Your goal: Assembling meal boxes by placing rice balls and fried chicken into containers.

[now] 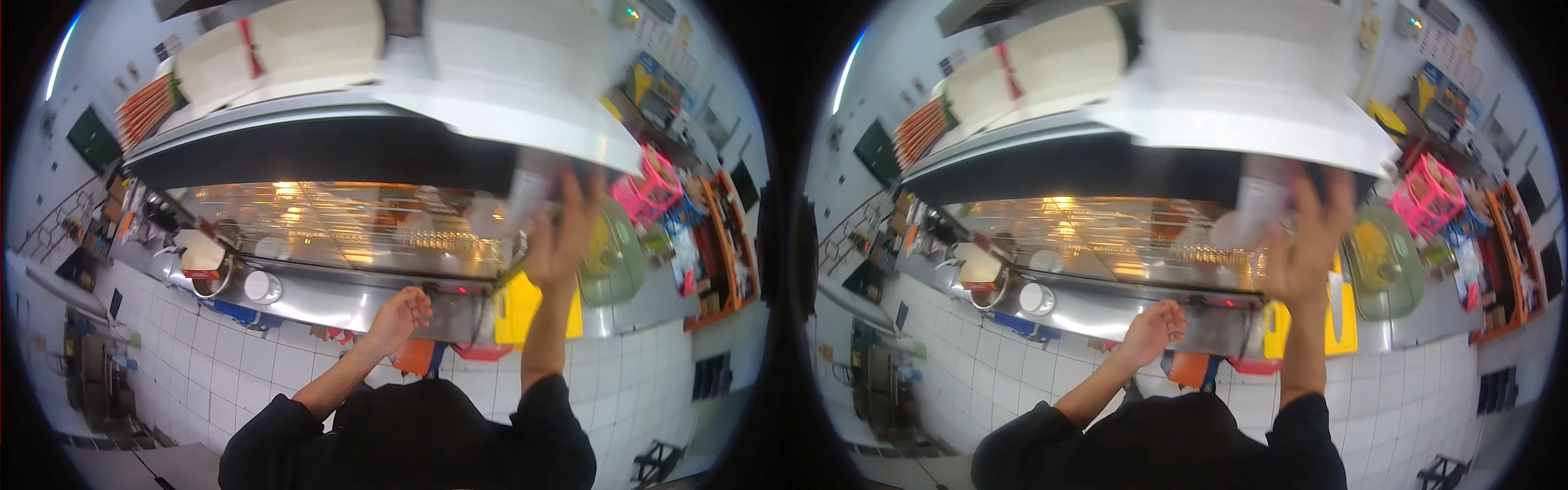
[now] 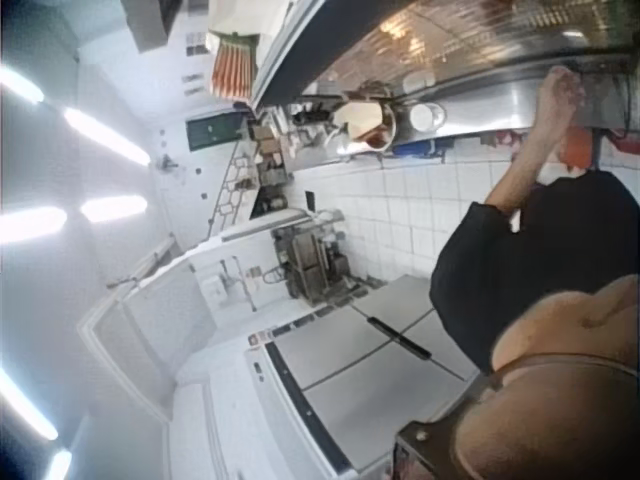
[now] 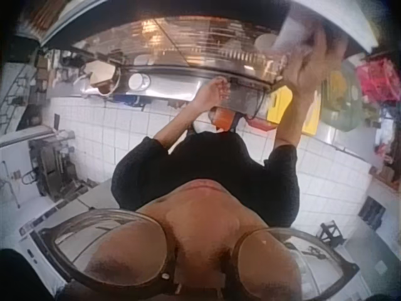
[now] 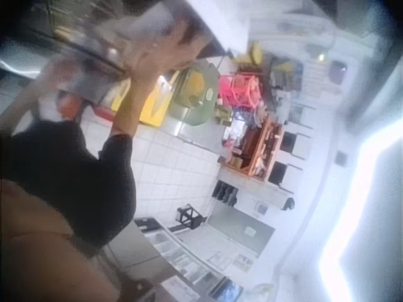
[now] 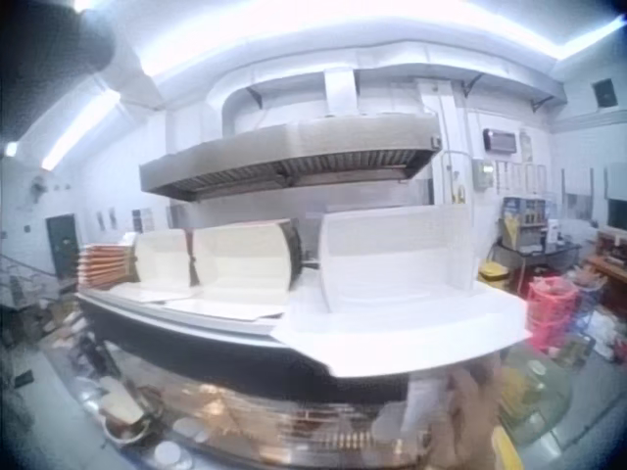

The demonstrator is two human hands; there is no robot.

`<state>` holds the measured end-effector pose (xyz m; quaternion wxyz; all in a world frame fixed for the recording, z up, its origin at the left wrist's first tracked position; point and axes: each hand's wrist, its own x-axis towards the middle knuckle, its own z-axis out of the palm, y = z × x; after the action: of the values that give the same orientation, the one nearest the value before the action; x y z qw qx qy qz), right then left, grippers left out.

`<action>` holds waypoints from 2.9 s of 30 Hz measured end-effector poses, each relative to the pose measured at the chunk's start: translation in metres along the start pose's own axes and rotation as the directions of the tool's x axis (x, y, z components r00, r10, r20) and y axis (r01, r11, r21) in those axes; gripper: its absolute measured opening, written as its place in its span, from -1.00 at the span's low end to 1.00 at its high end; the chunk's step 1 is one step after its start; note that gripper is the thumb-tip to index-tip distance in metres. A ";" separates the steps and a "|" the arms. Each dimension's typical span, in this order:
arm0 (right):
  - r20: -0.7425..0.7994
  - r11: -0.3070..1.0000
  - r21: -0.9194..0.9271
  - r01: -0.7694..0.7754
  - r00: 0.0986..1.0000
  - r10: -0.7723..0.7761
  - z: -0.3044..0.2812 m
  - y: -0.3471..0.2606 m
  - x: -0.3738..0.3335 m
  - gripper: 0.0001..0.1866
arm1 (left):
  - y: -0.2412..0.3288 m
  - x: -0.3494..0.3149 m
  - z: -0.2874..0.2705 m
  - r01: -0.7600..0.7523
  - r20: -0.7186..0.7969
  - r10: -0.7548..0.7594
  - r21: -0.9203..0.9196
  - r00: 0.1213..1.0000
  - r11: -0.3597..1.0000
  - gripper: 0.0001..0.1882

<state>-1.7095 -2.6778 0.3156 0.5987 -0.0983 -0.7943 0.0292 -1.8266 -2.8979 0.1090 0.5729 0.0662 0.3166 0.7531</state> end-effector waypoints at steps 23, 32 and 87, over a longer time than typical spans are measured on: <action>0.876 0.969 0.232 0.080 0.417 -0.244 0.294 -0.311 0.211 -0.39 | 0.417 -0.210 -0.067 -0.862 0.624 0.676 0.505 0.392 0.034 -0.89; 0.645 0.920 0.248 0.303 0.657 -0.390 0.285 -0.313 0.231 -0.69 | 0.445 -0.230 -0.076 -0.852 0.623 0.674 0.523 0.397 0.018 -0.89; 0.808 -0.175 0.487 -0.856 0.364 0.464 0.119 -0.295 -0.246 -0.82 | 0.145 -0.073 -0.210 -0.135 0.152 -0.050 0.959 0.987 0.249 -0.49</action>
<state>-1.7948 -3.0055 0.0977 0.2659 -0.1514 -0.5284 0.7920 -2.0181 -3.0692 0.0423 0.4137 0.4685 0.6650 0.4089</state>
